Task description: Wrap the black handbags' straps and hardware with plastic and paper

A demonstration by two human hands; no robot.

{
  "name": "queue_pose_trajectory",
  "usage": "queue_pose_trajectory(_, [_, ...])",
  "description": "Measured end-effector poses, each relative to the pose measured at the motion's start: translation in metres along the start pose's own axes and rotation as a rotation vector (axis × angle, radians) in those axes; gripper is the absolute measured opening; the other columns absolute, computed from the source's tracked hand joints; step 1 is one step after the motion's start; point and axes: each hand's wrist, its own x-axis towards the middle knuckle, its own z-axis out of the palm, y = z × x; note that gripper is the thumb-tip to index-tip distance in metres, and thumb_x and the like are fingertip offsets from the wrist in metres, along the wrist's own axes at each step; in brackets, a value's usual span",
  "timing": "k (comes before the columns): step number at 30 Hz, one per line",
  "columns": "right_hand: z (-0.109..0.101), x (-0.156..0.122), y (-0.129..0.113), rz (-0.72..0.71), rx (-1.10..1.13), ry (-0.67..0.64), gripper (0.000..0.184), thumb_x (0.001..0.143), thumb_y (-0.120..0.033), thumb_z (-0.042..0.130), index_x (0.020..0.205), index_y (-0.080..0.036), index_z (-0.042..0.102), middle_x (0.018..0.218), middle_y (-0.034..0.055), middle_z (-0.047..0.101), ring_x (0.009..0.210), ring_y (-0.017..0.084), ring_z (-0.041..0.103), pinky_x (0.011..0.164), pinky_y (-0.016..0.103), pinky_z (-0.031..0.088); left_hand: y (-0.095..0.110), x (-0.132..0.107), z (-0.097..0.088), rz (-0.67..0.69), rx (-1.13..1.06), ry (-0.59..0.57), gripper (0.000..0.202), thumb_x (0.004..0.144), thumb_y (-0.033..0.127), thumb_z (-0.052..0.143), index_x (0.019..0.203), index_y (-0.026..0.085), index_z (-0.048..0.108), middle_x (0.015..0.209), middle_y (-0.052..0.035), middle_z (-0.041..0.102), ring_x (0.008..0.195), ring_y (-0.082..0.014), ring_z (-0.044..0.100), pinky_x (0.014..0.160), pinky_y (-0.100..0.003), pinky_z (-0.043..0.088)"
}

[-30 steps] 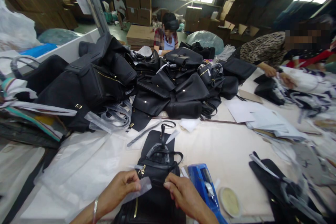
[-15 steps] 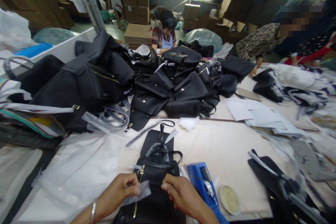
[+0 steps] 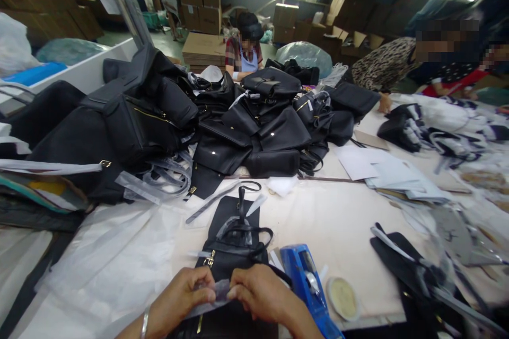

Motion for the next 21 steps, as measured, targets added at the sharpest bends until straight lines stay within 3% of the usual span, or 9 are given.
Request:
queue_pose_trajectory(3, [0.005, 0.008, -0.007, -0.051, -0.104, -0.016, 0.014, 0.088, -0.03, 0.052, 0.094, -0.023, 0.063, 0.062, -0.0032, 0.066, 0.062, 0.015, 0.062, 0.058, 0.021, 0.036, -0.002, -0.002, 0.001, -0.017, 0.018, 0.01, 0.02, 0.074, 0.034, 0.064, 0.072, 0.015, 0.06, 0.062, 0.0047, 0.052, 0.062, -0.0129, 0.043, 0.057, -0.023, 0.028])
queue_pose_trajectory(6, [0.004, 0.002, -0.001, -0.039, -0.216, 0.041, 0.026, 0.082, -0.036, 0.061, 0.106, -0.025, 0.06, 0.08, 0.0009, 0.071, 0.077, 0.02, 0.065, 0.061, 0.023, 0.035, -0.008, -0.007, -0.008, -0.015, 0.024, 0.019, 0.02, 0.075, 0.034, 0.063, 0.069, 0.016, 0.056, 0.062, 0.0051, 0.051, 0.062, -0.013, 0.043, 0.058, -0.023, 0.028])
queue_pose_trajectory(8, [-0.001, -0.008, 0.008, 0.007, -0.229, 0.065, 0.023, 0.084, -0.034, 0.06, 0.105, -0.025, 0.06, 0.085, 0.0021, 0.072, 0.078, 0.02, 0.066, 0.061, 0.022, 0.036, -0.015, -0.012, -0.017, -0.007, 0.035, 0.042, 0.021, 0.076, 0.036, 0.062, 0.069, 0.017, 0.055, 0.062, 0.005, 0.051, 0.063, -0.0135, 0.044, 0.059, -0.023, 0.029])
queue_pose_trajectory(11, [-0.006, -0.017, 0.015, 0.043, -0.156, 0.07, 0.015, 0.089, -0.024, 0.048, 0.095, -0.024, 0.062, 0.077, -0.0006, 0.071, 0.07, 0.015, 0.065, 0.06, 0.02, 0.036, -0.024, -0.013, -0.022, -0.03, 0.007, 0.056, 0.024, 0.076, 0.039, 0.063, 0.07, 0.017, 0.055, 0.061, 0.0049, 0.051, 0.061, -0.0136, 0.044, 0.059, -0.023, 0.029])
queue_pose_trajectory(16, [0.006, -0.002, -0.002, -0.038, -0.134, 0.054, 0.014, 0.085, -0.022, 0.052, 0.088, -0.025, 0.065, 0.082, -0.0017, 0.072, 0.073, 0.014, 0.064, 0.059, 0.019, 0.035, -0.022, -0.003, -0.002, -0.049, -0.034, 0.003, 0.024, 0.072, 0.039, 0.063, 0.069, 0.017, 0.053, 0.06, 0.0048, 0.051, 0.059, -0.0131, 0.041, 0.055, -0.023, 0.026])
queue_pose_trajectory(19, [0.01, 0.003, -0.004, -0.049, -0.153, 0.054, 0.013, 0.083, -0.03, 0.058, 0.095, -0.027, 0.065, 0.089, -0.0008, 0.071, 0.083, 0.017, 0.064, 0.066, 0.021, 0.037, -0.015, 0.0, -0.001, -0.04, 0.039, 0.001, 0.021, 0.07, 0.035, 0.063, 0.066, 0.019, 0.052, 0.06, 0.0049, 0.051, 0.061, -0.0138, 0.043, 0.057, -0.023, 0.029])
queue_pose_trajectory(21, [0.005, 0.002, 0.004, -0.028, -0.155, 0.075, 0.025, 0.079, -0.038, 0.066, 0.101, -0.028, 0.063, 0.092, -0.0006, 0.07, 0.088, 0.019, 0.062, 0.072, 0.022, 0.038, -0.014, 0.001, -0.009, -0.025, 0.054, 0.012, 0.023, 0.072, 0.038, 0.063, 0.066, 0.019, 0.051, 0.063, 0.0042, 0.052, 0.064, -0.0148, 0.044, 0.06, -0.024, 0.031])
